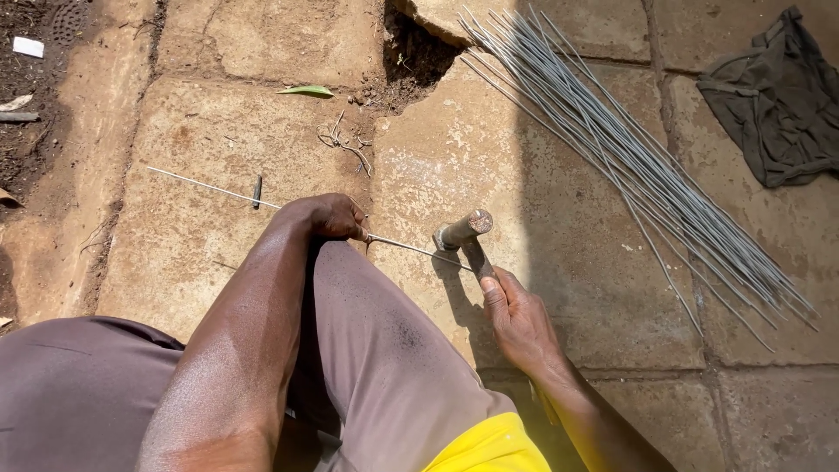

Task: Straightening thin metal rods by tapping them with a hammer against a stone surface

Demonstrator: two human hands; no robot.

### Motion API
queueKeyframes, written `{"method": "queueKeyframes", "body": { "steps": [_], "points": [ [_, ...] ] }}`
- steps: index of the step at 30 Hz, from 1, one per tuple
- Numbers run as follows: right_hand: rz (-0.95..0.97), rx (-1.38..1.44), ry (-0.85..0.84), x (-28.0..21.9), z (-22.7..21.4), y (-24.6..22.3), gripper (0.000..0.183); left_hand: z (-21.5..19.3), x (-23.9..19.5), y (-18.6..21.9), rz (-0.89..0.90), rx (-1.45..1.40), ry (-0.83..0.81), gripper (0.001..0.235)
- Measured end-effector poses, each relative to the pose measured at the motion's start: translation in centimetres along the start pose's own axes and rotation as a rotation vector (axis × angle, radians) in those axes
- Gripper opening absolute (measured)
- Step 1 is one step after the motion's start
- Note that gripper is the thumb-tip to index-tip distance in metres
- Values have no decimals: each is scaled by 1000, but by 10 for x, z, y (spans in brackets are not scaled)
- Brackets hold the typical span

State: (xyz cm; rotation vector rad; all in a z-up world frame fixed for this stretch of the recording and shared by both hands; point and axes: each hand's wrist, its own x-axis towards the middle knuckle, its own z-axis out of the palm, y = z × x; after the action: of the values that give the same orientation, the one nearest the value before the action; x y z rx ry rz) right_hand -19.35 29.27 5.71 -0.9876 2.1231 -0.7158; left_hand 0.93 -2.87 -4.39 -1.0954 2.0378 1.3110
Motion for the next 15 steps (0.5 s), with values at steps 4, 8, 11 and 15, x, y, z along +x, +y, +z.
{"method": "queueKeyframes", "body": {
  "steps": [4, 8, 11, 15],
  "points": [
    [-16, -103, -68, -2, 7, -2, 42, 0, 0, 1, 4, -40, 3, 20],
    [5, -86, -38, -9, 7, -9, 41, 1, -2, -4, -13, -23, 27, 13],
    [-10, -72, -19, -8, 8, -12, 42, 2, 4, -5, -16, -9, 20, 8],
    [-27, -129, -64, 3, 18, 2, 41, -3, -6, 6, -34, -30, 24, 6]
  ]
}}
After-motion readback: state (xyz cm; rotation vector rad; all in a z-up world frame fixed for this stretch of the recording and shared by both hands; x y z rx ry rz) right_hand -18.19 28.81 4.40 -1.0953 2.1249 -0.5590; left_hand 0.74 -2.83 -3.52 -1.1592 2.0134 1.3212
